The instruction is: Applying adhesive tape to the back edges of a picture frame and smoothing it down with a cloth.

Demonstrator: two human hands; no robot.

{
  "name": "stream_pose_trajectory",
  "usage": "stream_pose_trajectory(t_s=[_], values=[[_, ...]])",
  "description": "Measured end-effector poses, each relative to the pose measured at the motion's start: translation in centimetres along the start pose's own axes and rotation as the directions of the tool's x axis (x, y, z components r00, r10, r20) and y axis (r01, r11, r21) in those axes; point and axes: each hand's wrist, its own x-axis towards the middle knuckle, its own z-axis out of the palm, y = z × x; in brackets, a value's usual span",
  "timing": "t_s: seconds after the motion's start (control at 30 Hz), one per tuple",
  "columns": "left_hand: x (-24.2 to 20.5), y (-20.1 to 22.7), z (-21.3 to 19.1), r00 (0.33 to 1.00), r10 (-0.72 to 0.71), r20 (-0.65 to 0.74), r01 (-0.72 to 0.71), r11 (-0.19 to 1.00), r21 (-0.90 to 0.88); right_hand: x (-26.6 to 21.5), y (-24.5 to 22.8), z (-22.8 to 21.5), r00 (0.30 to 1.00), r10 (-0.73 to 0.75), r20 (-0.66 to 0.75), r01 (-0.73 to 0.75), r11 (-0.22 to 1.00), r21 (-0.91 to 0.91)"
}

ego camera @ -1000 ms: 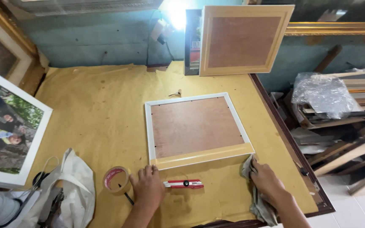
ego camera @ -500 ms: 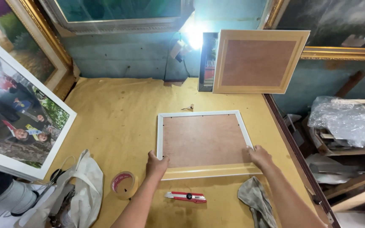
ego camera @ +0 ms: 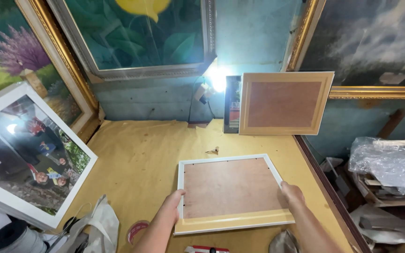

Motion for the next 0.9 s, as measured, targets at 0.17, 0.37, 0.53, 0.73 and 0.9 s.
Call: stream_pose_trajectory(t_s=[0.17,0.37,0.53,0.73,0.9], values=[[-3.9,3.1,0.0,0.976,0.219,-0.013,-0.220,0.973,-0.067,-7.9,-2.8,-2.9,0.998,-0.021,-0.056,0.032,0.980,0.196],[-14.4,11.0,-1.4,0.751,0.636,-0.180,-0.586,0.766,0.264,-9.3,-6.4,-1.9,0.983,-0.146,-0.115,0.182,0.885,0.430],[-21.7,15.6,-2.5,0.482,0.856,-0.186,-0.733,0.511,0.449,-13.4,-9.5,-2.7,0.966,-0.255,-0.038,0.242,0.843,0.481],[-22.9,18.2,-1.5,-0.260,0.959,0.111,-0.674,-0.262,0.691,-20.7,-12.2,-5.4,-0.093,-0.635,-0.767,0.881,0.307,-0.360],[-24.6,17.7,-0.2,-0.647,0.391,0.655,-0.155,-0.908,0.388,-25.6,-16.5,-9.1,0.359,-0.919,-0.164,0.679,0.378,-0.629]])
